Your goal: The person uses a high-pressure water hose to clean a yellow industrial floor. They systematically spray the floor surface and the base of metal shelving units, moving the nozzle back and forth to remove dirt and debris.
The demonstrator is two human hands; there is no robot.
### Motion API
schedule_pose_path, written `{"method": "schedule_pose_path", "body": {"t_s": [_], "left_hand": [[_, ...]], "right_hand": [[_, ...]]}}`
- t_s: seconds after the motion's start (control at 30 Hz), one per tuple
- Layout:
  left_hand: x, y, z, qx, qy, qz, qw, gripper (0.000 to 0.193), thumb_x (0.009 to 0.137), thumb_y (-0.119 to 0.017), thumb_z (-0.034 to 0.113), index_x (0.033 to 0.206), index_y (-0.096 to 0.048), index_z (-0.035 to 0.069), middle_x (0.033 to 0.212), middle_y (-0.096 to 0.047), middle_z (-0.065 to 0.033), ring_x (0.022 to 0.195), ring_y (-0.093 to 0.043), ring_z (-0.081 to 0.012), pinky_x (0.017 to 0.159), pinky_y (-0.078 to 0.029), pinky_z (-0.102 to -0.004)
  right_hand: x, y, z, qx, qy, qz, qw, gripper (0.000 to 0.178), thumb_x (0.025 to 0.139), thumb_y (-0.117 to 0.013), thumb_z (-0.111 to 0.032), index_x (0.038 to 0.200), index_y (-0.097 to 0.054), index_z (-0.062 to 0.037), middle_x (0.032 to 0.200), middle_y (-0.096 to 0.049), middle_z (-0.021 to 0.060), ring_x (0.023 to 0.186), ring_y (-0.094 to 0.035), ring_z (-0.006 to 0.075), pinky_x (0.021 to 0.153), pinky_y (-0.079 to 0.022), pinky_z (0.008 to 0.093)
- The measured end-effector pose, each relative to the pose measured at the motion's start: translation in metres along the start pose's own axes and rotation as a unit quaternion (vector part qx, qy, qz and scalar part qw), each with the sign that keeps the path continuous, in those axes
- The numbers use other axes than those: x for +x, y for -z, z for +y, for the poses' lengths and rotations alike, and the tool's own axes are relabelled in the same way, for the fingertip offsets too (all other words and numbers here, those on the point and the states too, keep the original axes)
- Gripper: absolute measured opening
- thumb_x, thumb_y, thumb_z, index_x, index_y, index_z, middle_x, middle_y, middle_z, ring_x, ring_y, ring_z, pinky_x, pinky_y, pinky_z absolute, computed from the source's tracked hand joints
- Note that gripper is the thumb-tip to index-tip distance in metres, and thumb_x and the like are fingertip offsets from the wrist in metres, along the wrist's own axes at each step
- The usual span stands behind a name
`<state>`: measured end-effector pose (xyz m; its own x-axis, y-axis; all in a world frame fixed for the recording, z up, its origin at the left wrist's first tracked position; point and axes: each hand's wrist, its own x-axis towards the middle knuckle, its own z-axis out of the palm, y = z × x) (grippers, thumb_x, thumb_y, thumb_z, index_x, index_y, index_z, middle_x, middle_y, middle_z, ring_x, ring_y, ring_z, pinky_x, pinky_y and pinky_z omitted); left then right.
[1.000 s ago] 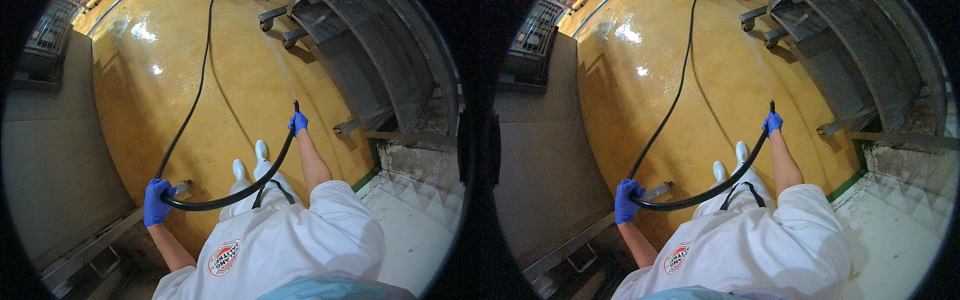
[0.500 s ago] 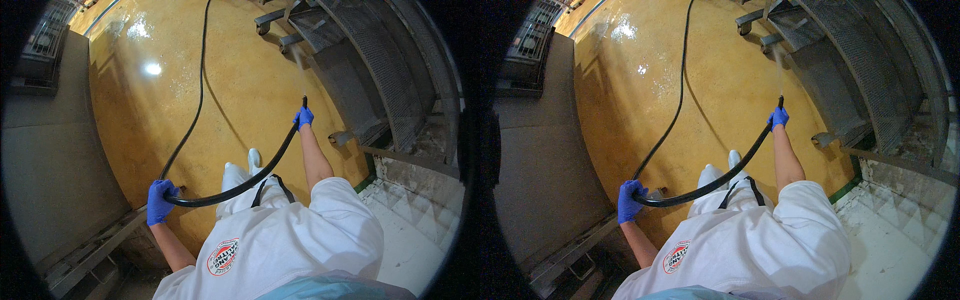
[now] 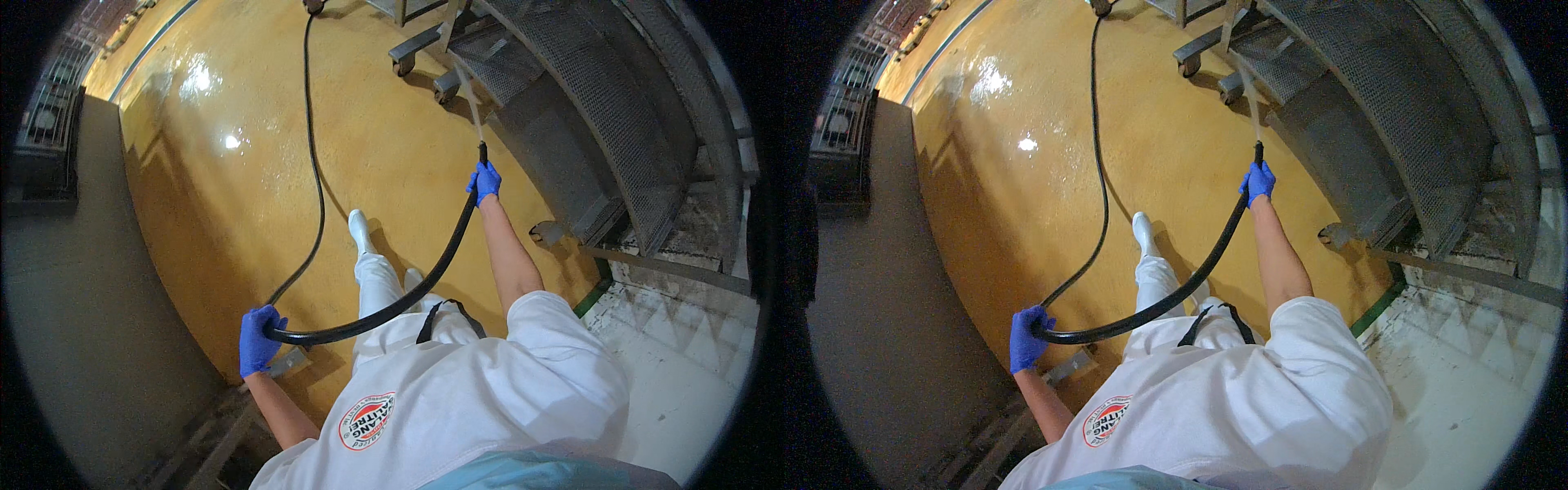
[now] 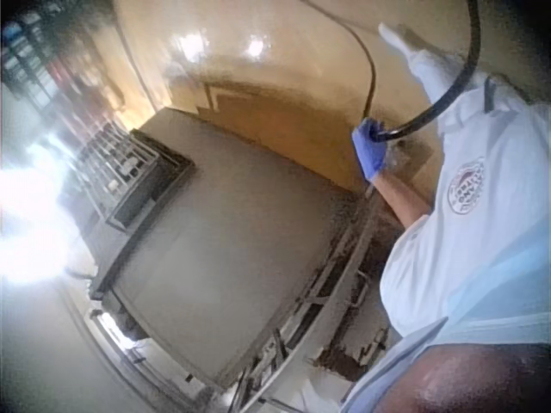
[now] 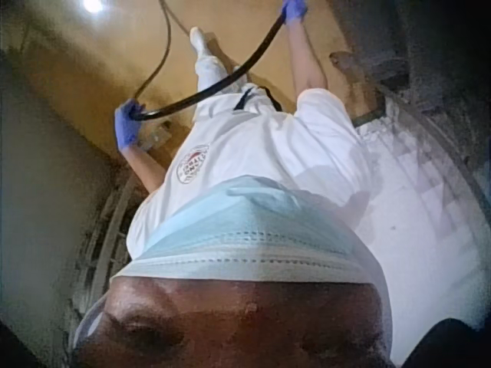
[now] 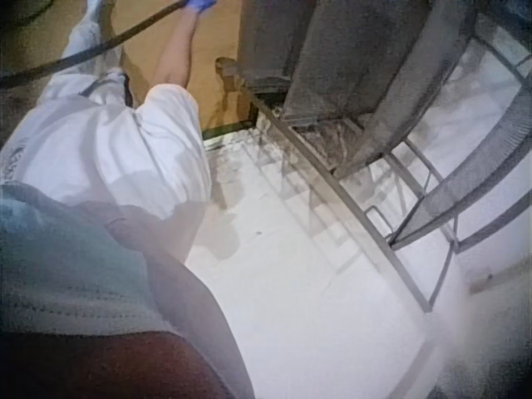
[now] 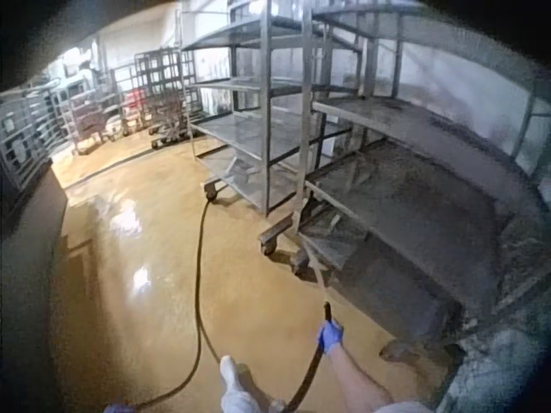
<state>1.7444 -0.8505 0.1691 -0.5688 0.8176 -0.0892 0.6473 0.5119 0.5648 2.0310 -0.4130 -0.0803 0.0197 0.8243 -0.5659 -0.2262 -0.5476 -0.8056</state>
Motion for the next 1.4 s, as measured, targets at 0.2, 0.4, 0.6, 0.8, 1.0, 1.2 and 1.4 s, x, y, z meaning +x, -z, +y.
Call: {"method": "schedule_pose_path", "body": {"t_s": [0.2, 0.4, 0.6, 0.8, 1.0, 1.2, 1.4], "left_hand": [[0.075, 0.026, -0.080, -0.003, 0.061, -0.080, 0.995, 0.024, 0.065, -0.067, -0.001, 0.061, -0.044, 0.003, 0.055, -0.038, -0.0085, 0.054, -0.040, -0.0177, 0.051, -0.034, -0.0319], [0.151, 0.074, -0.127, -0.022, 0.064, -0.031, 0.997, 0.020, 0.066, -0.061, -0.006, 0.063, -0.044, 0.003, 0.058, -0.036, -0.0029, 0.059, -0.036, -0.0087, 0.051, -0.034, -0.0268], [0.219, 0.121, -0.136, 0.001, 0.119, -0.044, 0.992, 0.020, 0.065, -0.059, -0.004, 0.058, -0.042, 0.002, 0.053, -0.029, -0.0072, 0.057, -0.037, -0.0072, 0.049, -0.034, -0.0269], [0.266, 0.124, -0.155, 0.054, 0.104, -0.082, 0.990, 0.015, 0.064, -0.059, -0.004, 0.060, -0.046, 0.001, 0.053, -0.033, -0.0137, 0.052, -0.036, -0.0103, 0.048, -0.034, -0.0291], [0.289, 0.111, -0.174, 0.078, 0.083, -0.054, 0.992, 0.012, 0.060, -0.061, 0.002, 0.062, -0.049, 0.002, 0.057, -0.047, -0.0172, 0.054, -0.046, -0.0242, 0.052, -0.034, -0.0346], [0.310, 0.093, -0.161, 0.056, 0.126, -0.150, 0.979, 0.014, 0.063, -0.065, 0.001, 0.061, -0.051, 0.002, 0.053, -0.044, -0.0176, 0.047, -0.036, -0.0253, 0.048, -0.034, -0.0325], [0.299, 0.028, -0.154, 0.072, 0.098, -0.196, 0.973, 0.018, 0.065, -0.069, 0.009, 0.061, -0.052, 0.004, 0.058, -0.050, -0.0192, 0.052, -0.049, -0.0360, 0.048, -0.036, -0.0375]], "right_hand": [[0.001, -0.076, 0.014, -0.057, -0.036, 0.031, 0.997, 0.005, 0.087, -0.048, -0.015, 0.083, -0.046, -0.0124, 0.050, -0.041, 0.0017, 0.033, -0.039, 0.0145, 0.030, -0.034, 0.0308], [0.022, -0.190, 0.006, -0.023, -0.007, 0.102, 0.994, 0.007, 0.085, -0.048, -0.013, 0.081, -0.043, -0.0130, 0.049, -0.039, 0.0027, 0.032, -0.039, 0.0161, 0.029, -0.032, 0.0314], [0.080, -0.296, 0.016, -0.083, 0.042, 0.192, 0.977, 0.009, 0.085, -0.049, -0.015, 0.080, -0.042, -0.0129, 0.050, -0.039, 0.0033, 0.032, -0.041, 0.0185, 0.029, -0.033, 0.0331], [0.127, -0.357, 0.010, -0.175, 0.098, 0.212, 0.956, 0.025, 0.082, -0.051, -0.014, 0.105, -0.050, -0.0038, 0.068, -0.057, 0.0118, 0.041, -0.053, 0.0234, 0.033, -0.043, 0.0350], [0.159, -0.388, 0.007, -0.175, 0.108, 0.228, 0.952, 0.022, 0.083, -0.052, -0.014, 0.102, -0.050, -0.0026, 0.066, -0.056, 0.0118, 0.041, -0.054, 0.0232, 0.034, -0.043, 0.0354], [0.181, -0.313, 0.078, -0.160, 0.046, 0.234, 0.958, 0.011, 0.081, -0.053, -0.014, 0.089, -0.053, -0.0071, 0.062, -0.054, 0.0083, 0.044, -0.052, 0.0198, 0.036, -0.042, 0.0358], [0.175, -0.154, 0.116, -0.101, 0.041, 0.307, 0.946, 0.021, 0.083, -0.053, -0.011, 0.103, -0.054, -0.0110, 0.058, -0.047, 0.0023, 0.036, -0.042, 0.0161, 0.030, -0.036, 0.0309]]}}
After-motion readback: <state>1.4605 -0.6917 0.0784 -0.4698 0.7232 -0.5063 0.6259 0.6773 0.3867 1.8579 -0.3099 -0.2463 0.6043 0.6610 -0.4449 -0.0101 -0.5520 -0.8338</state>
